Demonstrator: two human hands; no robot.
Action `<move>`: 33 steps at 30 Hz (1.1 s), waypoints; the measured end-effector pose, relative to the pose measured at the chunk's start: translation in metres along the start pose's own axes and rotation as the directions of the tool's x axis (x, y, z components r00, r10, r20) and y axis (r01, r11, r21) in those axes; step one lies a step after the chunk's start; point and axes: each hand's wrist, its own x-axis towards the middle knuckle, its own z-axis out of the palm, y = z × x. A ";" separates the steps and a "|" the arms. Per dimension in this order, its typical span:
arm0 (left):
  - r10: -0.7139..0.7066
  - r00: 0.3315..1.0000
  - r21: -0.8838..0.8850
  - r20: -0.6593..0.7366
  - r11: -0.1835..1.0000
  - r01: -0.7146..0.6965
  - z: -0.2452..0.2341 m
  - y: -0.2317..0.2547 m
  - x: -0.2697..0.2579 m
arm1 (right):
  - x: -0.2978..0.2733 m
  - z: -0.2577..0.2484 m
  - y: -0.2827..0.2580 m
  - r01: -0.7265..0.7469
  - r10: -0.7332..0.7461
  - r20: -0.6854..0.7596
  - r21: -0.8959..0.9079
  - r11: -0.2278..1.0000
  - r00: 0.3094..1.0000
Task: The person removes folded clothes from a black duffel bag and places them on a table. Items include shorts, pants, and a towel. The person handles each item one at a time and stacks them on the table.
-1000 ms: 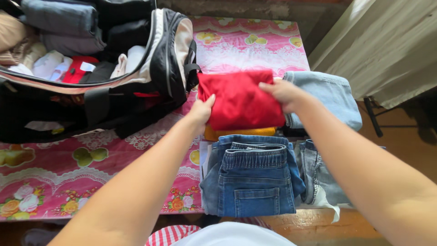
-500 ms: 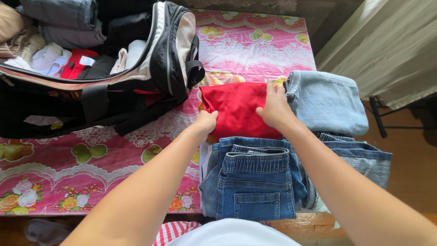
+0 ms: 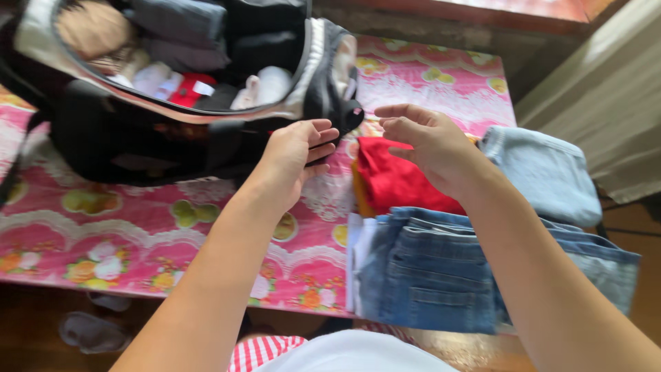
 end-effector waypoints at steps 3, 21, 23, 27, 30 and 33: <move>0.038 0.999 0.003 0.001 0.999 -0.038 -0.032 0.033 -0.017 | 0.001 0.047 -0.018 0.023 -0.022 -0.008 0.043 0.999 1.000; -0.071 0.997 0.105 0.041 0.992 0.067 -0.256 0.130 0.013 | 0.101 0.270 -0.051 -0.057 0.068 -0.042 0.217 0.974 0.997; -0.080 0.996 0.102 0.033 0.992 0.076 -0.268 0.133 0.024 | 0.114 0.277 -0.050 -0.074 0.084 -0.038 0.218 0.973 0.996; -0.068 0.997 0.064 0.046 0.996 0.065 -0.285 0.135 0.059 | 0.153 0.275 -0.049 -0.082 0.088 -0.013 0.234 0.969 0.996; -0.124 0.988 -0.127 0.091 0.983 0.135 -0.299 0.130 0.100 | 0.195 0.269 -0.043 -0.131 0.142 -0.032 0.217 0.967 0.989; -0.206 0.972 -0.317 0.117 0.919 0.233 -0.318 0.121 0.156 | 0.245 0.266 -0.028 -0.172 0.187 -0.046 0.227 0.959 0.981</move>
